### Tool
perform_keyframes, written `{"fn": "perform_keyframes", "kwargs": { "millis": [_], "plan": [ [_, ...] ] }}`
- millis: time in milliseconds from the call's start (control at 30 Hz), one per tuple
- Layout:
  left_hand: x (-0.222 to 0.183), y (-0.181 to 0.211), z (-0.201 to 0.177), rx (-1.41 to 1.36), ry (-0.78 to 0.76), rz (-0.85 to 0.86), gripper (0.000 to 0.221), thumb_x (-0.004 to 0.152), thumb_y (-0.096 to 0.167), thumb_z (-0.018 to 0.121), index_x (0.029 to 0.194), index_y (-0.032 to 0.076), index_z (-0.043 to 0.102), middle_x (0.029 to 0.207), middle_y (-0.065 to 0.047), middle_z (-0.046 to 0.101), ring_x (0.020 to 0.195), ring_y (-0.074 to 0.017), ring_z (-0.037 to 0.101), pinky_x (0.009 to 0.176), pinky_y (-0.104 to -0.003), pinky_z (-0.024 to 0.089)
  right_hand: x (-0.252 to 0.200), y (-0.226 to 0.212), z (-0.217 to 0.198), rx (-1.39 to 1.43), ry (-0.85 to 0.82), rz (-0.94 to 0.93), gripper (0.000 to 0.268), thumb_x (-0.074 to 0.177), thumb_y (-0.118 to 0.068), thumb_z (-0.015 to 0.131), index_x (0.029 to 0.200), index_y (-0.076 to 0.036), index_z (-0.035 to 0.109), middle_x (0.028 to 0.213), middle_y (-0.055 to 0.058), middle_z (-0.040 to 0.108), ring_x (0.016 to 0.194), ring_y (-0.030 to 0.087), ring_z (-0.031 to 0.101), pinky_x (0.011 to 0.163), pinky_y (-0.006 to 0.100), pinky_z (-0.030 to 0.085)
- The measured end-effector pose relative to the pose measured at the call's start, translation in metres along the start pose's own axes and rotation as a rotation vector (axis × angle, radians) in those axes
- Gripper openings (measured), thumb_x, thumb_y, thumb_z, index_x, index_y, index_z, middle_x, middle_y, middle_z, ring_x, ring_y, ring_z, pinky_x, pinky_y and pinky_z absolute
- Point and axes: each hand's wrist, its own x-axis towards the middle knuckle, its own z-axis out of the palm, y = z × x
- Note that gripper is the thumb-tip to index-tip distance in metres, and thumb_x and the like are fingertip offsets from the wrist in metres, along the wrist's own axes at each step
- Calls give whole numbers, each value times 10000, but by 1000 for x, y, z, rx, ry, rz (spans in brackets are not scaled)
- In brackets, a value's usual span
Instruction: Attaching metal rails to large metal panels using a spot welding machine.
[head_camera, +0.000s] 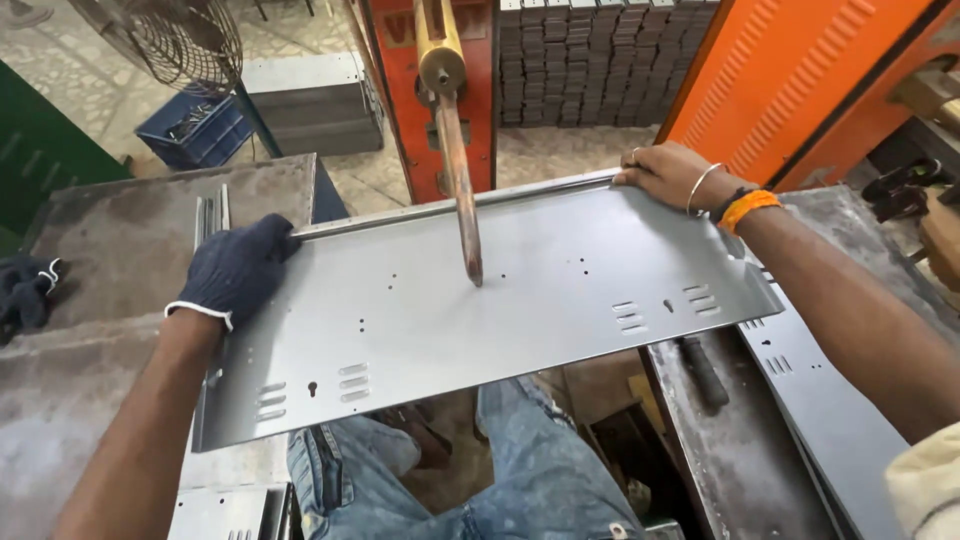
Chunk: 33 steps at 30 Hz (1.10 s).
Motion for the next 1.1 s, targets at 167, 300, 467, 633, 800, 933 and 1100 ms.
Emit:
{"fn": "perform_keyframes", "kwargs": {
  "millis": [167, 300, 467, 633, 800, 933, 1100],
  "plan": [
    [-41, 7, -17, -77, 4, 70, 167, 961, 297, 600, 1017, 145, 642, 838, -220, 699, 805, -468, 670, 701, -585, 505, -53, -38, -3, -100, 27, -19, 398, 1056, -419, 506, 970, -58, 649, 823, 220, 682, 782, 385, 671, 723, 500, 505],
    [-91, 19, -24, -84, -26, 27, 151, 932, 297, 616, 1003, 172, 661, 814, -211, 699, 800, -451, 680, 712, -580, 503, -105, -74, -4, -113, -96, 73, 367, 1051, -413, 483, 940, -96, 632, 745, 189, 658, 676, 355, 674, 685, 471, 515],
    [-94, 24, -23, -54, 2, 23, 158, 962, 305, 622, 985, 153, 660, 804, -213, 691, 781, -463, 667, 683, -585, 492, -110, -77, -5, -83, 82, 9, 307, 1042, -338, 530, 956, -67, 644, 763, 198, 672, 715, 379, 669, 682, 488, 504],
    [-91, 19, -22, -62, -11, 43, 165, 970, 318, 603, 979, 158, 646, 792, -201, 694, 781, -450, 678, 691, -577, 500, -116, -78, 6, -71, 140, -52, 281, 1008, -318, 551, 987, -64, 668, 818, 206, 694, 781, 413, 670, 707, 520, 497],
    [-88, 15, -19, -43, -16, 25, 198, 978, 350, 605, 1000, 157, 638, 775, -200, 693, 760, -449, 675, 678, -573, 502, -108, -73, 3, -82, 137, -57, 319, 1024, -354, 539, 1041, -55, 650, 841, 209, 694, 841, 420, 676, 740, 537, 506],
    [-90, 33, -20, -85, 1, 59, 183, 971, 340, 615, 1019, 171, 665, 783, -213, 696, 765, -462, 671, 696, -584, 500, -111, -87, 3, -196, 122, -55, 400, 994, -442, 573, 1001, -49, 651, 884, 225, 693, 858, 444, 668, 749, 536, 518],
    [-65, 64, -12, -129, 41, 189, 187, 976, 314, 614, 1055, 150, 653, 807, -218, 701, 791, -472, 668, 707, -589, 497, -92, -114, 20, -115, 240, -276, 425, 997, -407, 559, 1068, 4, 642, 819, 221, 687, 763, 426, 660, 674, 524, 507]
  ]
}}
